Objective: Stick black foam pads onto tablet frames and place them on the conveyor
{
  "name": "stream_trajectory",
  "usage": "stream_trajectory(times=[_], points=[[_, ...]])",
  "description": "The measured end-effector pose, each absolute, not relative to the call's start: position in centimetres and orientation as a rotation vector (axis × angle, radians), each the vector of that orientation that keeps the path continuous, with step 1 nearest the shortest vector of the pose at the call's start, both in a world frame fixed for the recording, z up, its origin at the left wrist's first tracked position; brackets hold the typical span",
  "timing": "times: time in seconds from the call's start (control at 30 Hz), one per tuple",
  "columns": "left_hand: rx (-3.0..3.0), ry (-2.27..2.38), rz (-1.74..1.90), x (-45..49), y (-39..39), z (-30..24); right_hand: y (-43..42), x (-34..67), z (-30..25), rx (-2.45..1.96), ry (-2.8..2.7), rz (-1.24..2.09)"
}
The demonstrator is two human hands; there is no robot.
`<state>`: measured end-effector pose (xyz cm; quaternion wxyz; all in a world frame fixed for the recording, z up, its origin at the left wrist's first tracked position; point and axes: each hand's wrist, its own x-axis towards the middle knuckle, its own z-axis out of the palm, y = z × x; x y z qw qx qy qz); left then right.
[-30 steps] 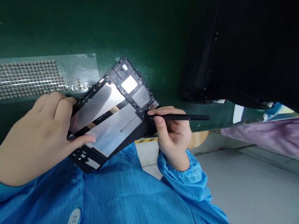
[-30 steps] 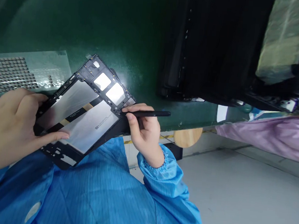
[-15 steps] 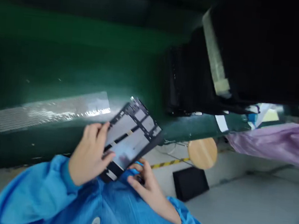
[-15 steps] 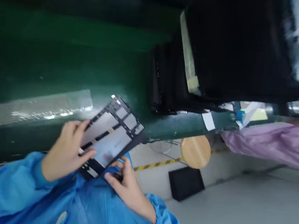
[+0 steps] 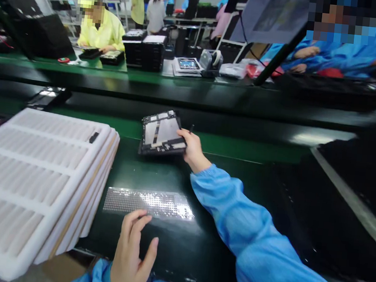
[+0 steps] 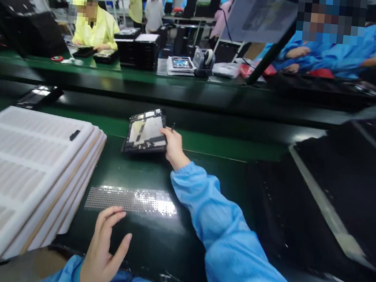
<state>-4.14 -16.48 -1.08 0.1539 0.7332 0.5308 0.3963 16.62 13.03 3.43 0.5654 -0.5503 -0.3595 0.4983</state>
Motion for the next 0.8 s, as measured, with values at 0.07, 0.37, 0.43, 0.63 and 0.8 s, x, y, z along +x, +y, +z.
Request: stream_trajectory(times=[0.07,0.37,0.43,0.63,0.8], points=[[2.084,1.544,1.137,-4.0,-17.0,-1.5,17.3,13.3,4.2,-1.322,-0.864,1.260],[2.032,0.937,0.986,4.7,-13.5,0.7,-3.7,23.6,9.9,-1.247,-1.176,0.987],[1.972,0.772,0.931,9.6,-11.6,2.5,-12.5,29.2,12.3,-1.199,-1.455,0.471],[1.673,0.687,0.858,26.9,-8.1,10.5,-22.7,46.4,20.1,-1.968,-0.695,-0.591],[1.461,0.748,0.817,33.6,-7.3,15.0,-20.3,50.1,19.4,-1.825,-0.507,0.036]])
